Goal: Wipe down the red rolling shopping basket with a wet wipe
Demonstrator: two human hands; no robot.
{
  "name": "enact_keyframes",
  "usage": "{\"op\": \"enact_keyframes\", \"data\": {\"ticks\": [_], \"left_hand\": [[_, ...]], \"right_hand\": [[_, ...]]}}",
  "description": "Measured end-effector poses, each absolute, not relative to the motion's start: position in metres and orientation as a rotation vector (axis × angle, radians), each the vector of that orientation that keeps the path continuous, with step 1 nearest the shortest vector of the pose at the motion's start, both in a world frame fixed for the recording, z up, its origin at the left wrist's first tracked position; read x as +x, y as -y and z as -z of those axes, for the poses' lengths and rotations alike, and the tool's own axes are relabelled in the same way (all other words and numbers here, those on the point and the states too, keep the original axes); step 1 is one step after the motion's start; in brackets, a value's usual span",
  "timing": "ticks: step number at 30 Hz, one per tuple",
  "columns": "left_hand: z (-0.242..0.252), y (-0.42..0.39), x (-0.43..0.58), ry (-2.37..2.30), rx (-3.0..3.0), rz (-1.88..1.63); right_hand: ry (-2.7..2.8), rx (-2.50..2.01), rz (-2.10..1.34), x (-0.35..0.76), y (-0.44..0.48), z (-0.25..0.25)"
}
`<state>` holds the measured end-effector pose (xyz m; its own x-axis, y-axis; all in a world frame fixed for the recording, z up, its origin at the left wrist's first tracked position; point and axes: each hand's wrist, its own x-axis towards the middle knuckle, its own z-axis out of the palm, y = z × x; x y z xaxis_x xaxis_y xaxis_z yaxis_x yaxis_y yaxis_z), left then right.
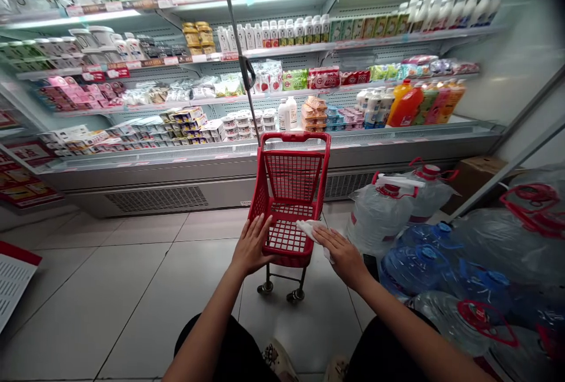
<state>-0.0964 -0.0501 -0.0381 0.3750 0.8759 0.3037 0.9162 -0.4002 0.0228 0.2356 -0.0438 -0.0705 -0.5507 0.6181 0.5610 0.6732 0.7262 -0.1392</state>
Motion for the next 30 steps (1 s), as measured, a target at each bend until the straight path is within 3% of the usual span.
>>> {"op": "enact_keyframes", "data": {"ticks": [12,22,30], "left_hand": [[0.06,0.051,-0.018,1.716,-2.351,0.758],[0.048,0.042,-0.079,1.572,-2.413,0.431],[0.074,0.049,-0.026,1.704,-2.276,0.538]], "right_hand": [[2.371,-1.001,0.121,0.138,0.075,0.087],[2.343,-1.223,0.23,0.253,0.071,0.08],[2.33,-1.151,0.07,0.149,0.073,0.084]]}}
